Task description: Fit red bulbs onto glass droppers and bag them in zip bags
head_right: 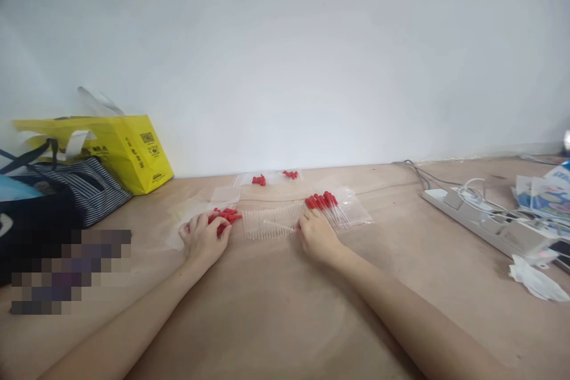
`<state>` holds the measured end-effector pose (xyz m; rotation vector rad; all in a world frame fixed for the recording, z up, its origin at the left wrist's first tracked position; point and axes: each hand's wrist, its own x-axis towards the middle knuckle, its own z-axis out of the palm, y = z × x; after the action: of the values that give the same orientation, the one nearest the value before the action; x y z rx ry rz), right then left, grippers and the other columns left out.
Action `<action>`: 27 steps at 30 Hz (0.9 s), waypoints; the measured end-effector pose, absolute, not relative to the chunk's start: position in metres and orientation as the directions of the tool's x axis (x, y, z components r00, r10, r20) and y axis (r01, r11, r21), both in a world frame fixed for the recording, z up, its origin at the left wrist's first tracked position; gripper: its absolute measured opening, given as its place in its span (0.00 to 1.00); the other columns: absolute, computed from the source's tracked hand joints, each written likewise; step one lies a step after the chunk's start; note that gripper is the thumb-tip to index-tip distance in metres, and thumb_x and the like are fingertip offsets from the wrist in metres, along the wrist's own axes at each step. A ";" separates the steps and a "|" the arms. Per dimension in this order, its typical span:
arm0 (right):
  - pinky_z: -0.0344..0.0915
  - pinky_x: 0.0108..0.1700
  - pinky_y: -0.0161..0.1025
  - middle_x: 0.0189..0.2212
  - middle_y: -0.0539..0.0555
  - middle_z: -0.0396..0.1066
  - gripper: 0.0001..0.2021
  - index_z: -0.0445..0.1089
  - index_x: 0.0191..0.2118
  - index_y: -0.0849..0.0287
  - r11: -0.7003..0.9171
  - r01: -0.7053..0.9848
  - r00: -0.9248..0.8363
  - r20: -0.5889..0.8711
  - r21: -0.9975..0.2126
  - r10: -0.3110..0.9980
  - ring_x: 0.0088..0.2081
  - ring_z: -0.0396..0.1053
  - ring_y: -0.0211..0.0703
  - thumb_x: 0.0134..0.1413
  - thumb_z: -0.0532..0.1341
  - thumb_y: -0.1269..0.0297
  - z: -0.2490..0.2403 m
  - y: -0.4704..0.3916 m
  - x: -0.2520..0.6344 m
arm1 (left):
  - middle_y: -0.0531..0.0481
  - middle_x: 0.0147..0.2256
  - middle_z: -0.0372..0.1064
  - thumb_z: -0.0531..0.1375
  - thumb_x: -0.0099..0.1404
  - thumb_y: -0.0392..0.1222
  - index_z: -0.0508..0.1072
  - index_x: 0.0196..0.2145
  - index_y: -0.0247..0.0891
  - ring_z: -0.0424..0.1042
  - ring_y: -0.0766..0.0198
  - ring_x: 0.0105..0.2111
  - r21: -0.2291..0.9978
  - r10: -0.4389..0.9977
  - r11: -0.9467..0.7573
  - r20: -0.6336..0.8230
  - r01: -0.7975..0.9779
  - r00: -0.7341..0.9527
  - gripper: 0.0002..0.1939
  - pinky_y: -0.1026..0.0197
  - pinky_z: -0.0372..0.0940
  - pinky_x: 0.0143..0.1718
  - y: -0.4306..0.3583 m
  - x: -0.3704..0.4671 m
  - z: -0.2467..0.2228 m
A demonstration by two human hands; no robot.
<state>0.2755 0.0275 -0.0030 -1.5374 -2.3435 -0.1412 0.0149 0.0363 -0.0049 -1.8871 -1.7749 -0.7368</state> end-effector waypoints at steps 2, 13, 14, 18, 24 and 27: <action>0.55 0.40 0.39 0.33 0.58 0.66 0.07 0.65 0.30 0.63 0.552 0.828 -0.487 0.358 -0.103 0.797 0.38 0.59 0.45 0.53 0.52 0.69 -0.009 0.017 0.279 | 0.44 0.40 0.66 0.54 0.57 0.40 0.71 0.27 0.40 0.59 0.51 0.43 0.051 0.749 -0.101 0.662 0.994 0.042 0.06 0.47 0.48 0.43 0.034 0.017 -0.003; 0.55 0.35 0.35 0.29 0.52 0.64 0.08 0.63 0.30 0.60 0.685 0.667 -0.593 0.348 -0.294 0.726 0.33 0.59 0.39 0.47 0.59 0.61 -0.008 0.011 0.281 | 0.47 0.43 0.66 0.57 0.55 0.41 0.69 0.34 0.43 0.60 0.53 0.44 0.109 0.759 -0.558 0.467 0.823 0.453 0.08 0.48 0.49 0.44 -0.018 0.054 -0.006; 0.55 0.35 0.35 0.29 0.52 0.63 0.10 0.63 0.31 0.60 0.683 0.663 -0.587 0.353 -0.307 0.728 0.33 0.59 0.39 0.46 0.60 0.59 -0.009 0.010 0.277 | 0.47 0.43 0.66 0.57 0.54 0.42 0.68 0.37 0.43 0.60 0.52 0.44 0.125 0.762 -0.568 0.453 0.813 0.463 0.10 0.48 0.50 0.44 -0.018 0.052 -0.007; 0.52 0.37 0.37 0.31 0.52 0.64 0.12 0.63 0.32 0.59 0.657 0.682 -0.569 0.331 -0.323 0.753 0.35 0.60 0.40 0.47 0.59 0.55 -0.012 0.008 0.263 | 0.48 0.41 0.66 0.56 0.57 0.44 0.70 0.38 0.44 0.60 0.54 0.43 0.166 0.771 -0.591 0.403 0.790 0.492 0.11 0.49 0.51 0.43 -0.011 0.039 -0.007; 0.48 0.38 0.39 0.30 0.52 0.65 0.08 0.63 0.29 0.59 0.597 0.750 -0.517 0.312 -0.285 0.797 0.36 0.60 0.41 0.52 0.55 0.60 -0.016 0.008 0.260 | 0.49 0.37 0.67 0.57 0.57 0.43 0.73 0.29 0.44 0.63 0.56 0.40 0.193 0.760 -0.618 0.393 0.762 0.517 0.05 0.51 0.53 0.41 -0.009 0.035 -0.006; 0.48 0.37 0.39 0.29 0.51 0.66 0.07 0.61 0.30 0.59 0.582 0.749 -0.459 0.383 -0.318 0.801 0.34 0.61 0.40 0.55 0.52 0.63 -0.021 0.007 0.260 | 0.50 0.34 0.69 0.54 0.59 0.42 0.71 0.29 0.42 0.64 0.58 0.38 0.230 0.759 -0.615 0.433 0.755 0.486 0.06 0.54 0.53 0.40 -0.008 0.038 -0.005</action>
<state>0.2604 0.0072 -0.0208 -1.2355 -2.3184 0.1413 0.0379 -0.0082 -0.0046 -2.7157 -1.3827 -0.7977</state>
